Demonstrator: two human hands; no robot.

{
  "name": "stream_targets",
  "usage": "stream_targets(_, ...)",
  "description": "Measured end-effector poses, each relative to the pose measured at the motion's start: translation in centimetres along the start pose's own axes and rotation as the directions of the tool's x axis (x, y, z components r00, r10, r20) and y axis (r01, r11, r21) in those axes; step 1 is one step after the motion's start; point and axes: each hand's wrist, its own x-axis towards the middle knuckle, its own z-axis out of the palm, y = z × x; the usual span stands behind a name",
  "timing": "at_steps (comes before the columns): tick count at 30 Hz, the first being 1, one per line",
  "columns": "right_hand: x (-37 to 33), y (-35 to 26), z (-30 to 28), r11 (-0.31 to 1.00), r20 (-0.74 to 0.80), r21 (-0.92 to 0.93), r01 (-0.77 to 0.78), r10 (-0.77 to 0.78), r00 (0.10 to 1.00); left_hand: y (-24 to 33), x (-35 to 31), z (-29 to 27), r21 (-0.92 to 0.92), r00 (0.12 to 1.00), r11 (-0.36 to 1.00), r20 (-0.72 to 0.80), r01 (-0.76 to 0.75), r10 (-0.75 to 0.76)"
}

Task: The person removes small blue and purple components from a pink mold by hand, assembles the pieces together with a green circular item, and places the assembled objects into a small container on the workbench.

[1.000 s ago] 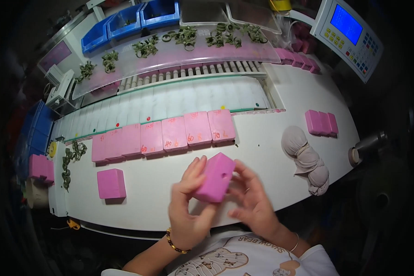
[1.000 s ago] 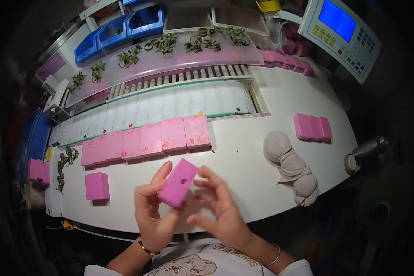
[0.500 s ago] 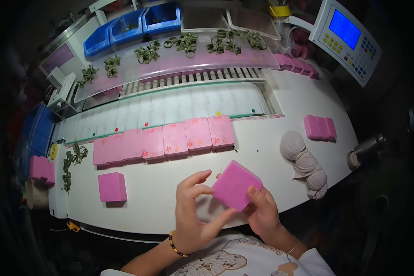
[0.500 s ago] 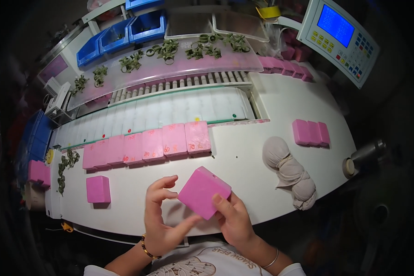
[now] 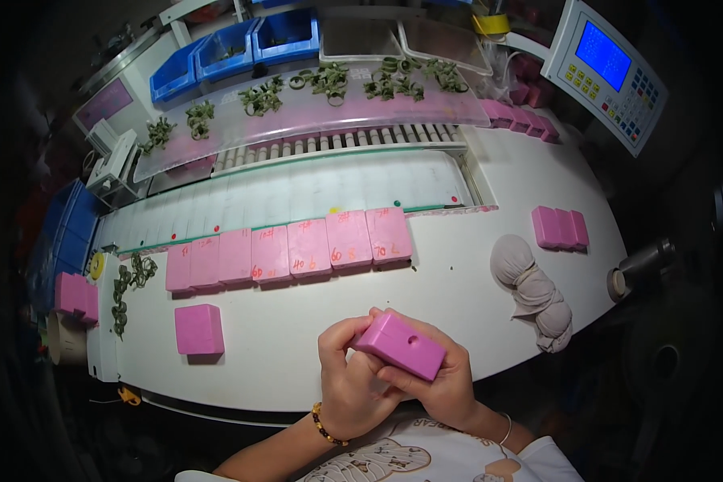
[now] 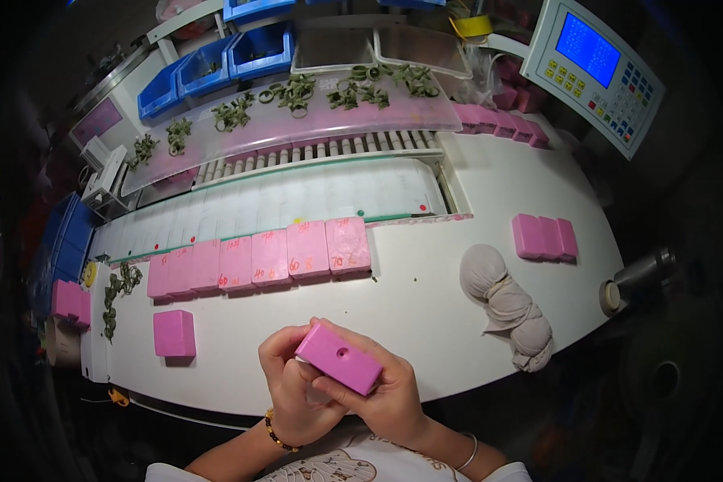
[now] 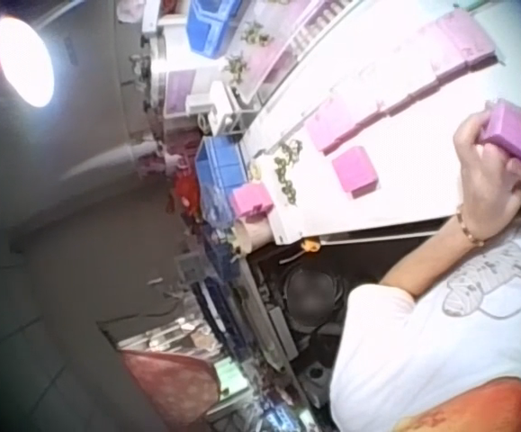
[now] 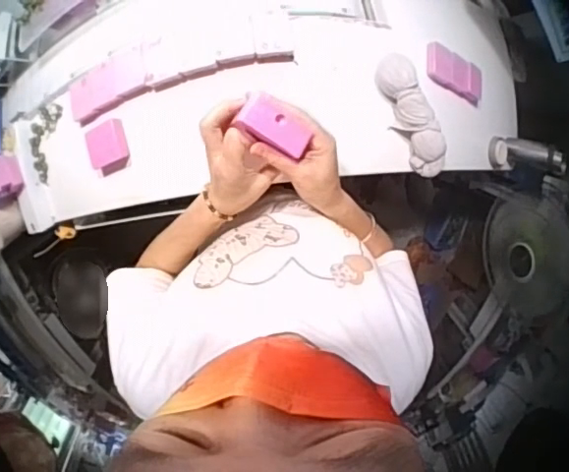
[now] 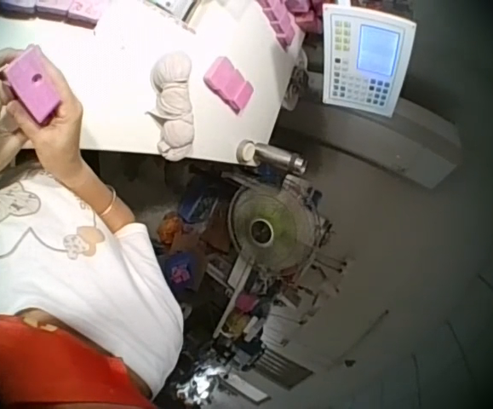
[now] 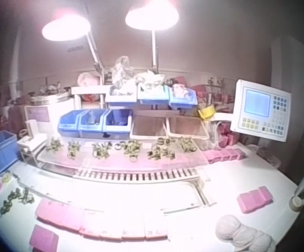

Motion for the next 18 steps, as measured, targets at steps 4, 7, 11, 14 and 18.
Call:
stream_targets(4, 0.2, 0.5, 0.0, 0.988, 0.02, -0.113, 0.101, -0.1, 0.995, -0.2, 0.0, -0.3, 0.024, 1.0, 1.0, -0.007, 0.002, -0.002)
stream_targets(7, 0.1, 0.6, 0.2, 0.987, 0.022, -0.129, 0.097, -0.095, 0.995, -0.6, 0.3, -1.3, -0.029, 0.998, 0.999, 0.057, 0.013, -0.012)
stream_targets(11, -0.5, 0.6, -0.5, 0.995, -0.013, -0.092, -0.029, 0.028, 1.0, -1.2, 3.4, -3.7, 0.06, 0.994, 0.995, 0.082, -0.076, 0.071)
stream_targets(14, 0.0, 1.3, -0.6, 0.985, 0.084, -0.164, 0.052, -0.038, 0.996, -4.9, 6.1, -7.8, 0.208, 1.0, 0.978, 0.017, 0.011, -0.015)
stream_targets(18, -1.4, 2.0, -1.9, 0.931, -0.063, -0.357, 0.073, -0.102, 0.993, -12.0, 10.6, -13.2, 0.163, 0.87, 0.87, -0.265, 0.465, -0.415)
